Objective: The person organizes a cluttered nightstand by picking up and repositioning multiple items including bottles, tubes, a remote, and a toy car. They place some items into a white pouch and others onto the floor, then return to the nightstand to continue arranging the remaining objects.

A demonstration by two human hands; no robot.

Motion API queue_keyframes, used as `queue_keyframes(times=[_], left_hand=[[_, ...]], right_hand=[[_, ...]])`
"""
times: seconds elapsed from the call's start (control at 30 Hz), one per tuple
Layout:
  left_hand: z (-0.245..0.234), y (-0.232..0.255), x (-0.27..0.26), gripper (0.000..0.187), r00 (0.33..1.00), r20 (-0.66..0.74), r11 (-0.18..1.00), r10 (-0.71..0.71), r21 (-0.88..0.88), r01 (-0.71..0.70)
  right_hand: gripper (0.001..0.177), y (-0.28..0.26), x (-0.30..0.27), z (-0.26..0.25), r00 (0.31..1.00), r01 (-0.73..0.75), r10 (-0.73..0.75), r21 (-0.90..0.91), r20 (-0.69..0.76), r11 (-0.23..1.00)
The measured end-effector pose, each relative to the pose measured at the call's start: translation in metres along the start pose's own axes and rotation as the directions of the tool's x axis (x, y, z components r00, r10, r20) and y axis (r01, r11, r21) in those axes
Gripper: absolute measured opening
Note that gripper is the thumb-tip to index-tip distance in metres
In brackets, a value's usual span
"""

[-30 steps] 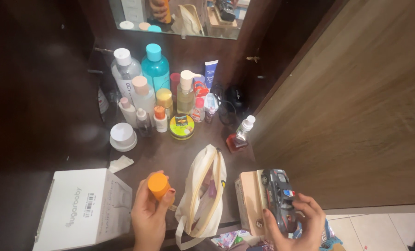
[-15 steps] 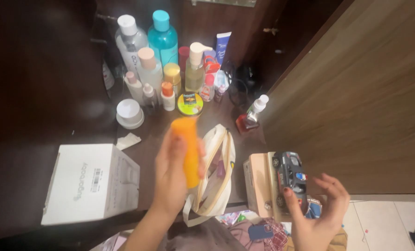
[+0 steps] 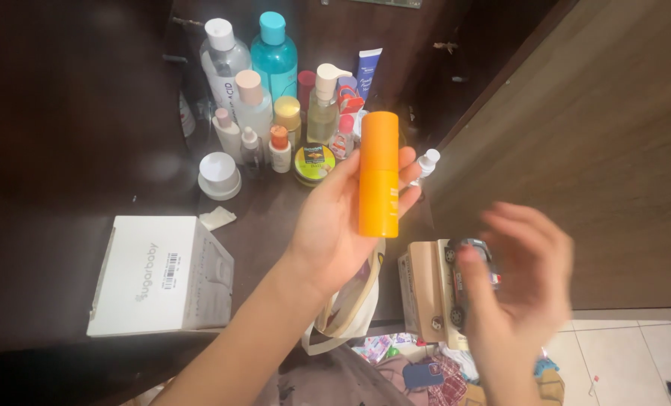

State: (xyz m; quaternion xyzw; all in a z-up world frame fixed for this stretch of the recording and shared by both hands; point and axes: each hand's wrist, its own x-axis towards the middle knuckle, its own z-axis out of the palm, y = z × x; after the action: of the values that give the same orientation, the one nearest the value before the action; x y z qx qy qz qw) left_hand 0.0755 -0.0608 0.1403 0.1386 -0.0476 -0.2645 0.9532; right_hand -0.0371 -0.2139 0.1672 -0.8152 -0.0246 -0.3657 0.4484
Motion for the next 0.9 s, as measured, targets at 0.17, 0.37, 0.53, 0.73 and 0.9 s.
queue_keyframes(times=[0.17, 0.37, 0.53, 0.73, 0.9], left_hand=[[0.003, 0.0, 0.002, 0.047, 0.999, 0.048, 1.0, 0.019, -0.009, -0.018], [0.007, 0.008, -0.003, 0.051, 0.982, 0.048, 0.959, 0.182, 0.211, -0.188], [0.012, 0.012, -0.008, 0.057, 0.966, -0.124, 0.926, 0.225, 0.335, -0.173], [-0.01, 0.021, -0.027, 0.055, 0.895, -0.038, 0.731, 0.444, 0.594, -0.337], [-0.03, 0.019, -0.048, 0.05, 0.88, -0.121, 0.687, 0.46, 0.676, -0.266]], right_hand=[[0.04, 0.0, 0.015, 0.042, 0.953, -0.263, 0.207, 0.267, 0.22, 0.927], [0.038, -0.008, 0.025, 0.068, 0.863, -0.458, 0.325, 0.323, 0.387, 0.828], [0.042, 0.003, 0.031, 0.077, 0.745, -0.647, 0.416, 0.416, 0.522, 0.639], [0.041, 0.005, 0.051, 0.073, 0.621, -0.775, 0.421, 0.598, 0.661, 0.205], [0.042, 0.003, 0.063, 0.073, 0.627, -0.757, 0.41, 0.642, 0.662, 0.123]])
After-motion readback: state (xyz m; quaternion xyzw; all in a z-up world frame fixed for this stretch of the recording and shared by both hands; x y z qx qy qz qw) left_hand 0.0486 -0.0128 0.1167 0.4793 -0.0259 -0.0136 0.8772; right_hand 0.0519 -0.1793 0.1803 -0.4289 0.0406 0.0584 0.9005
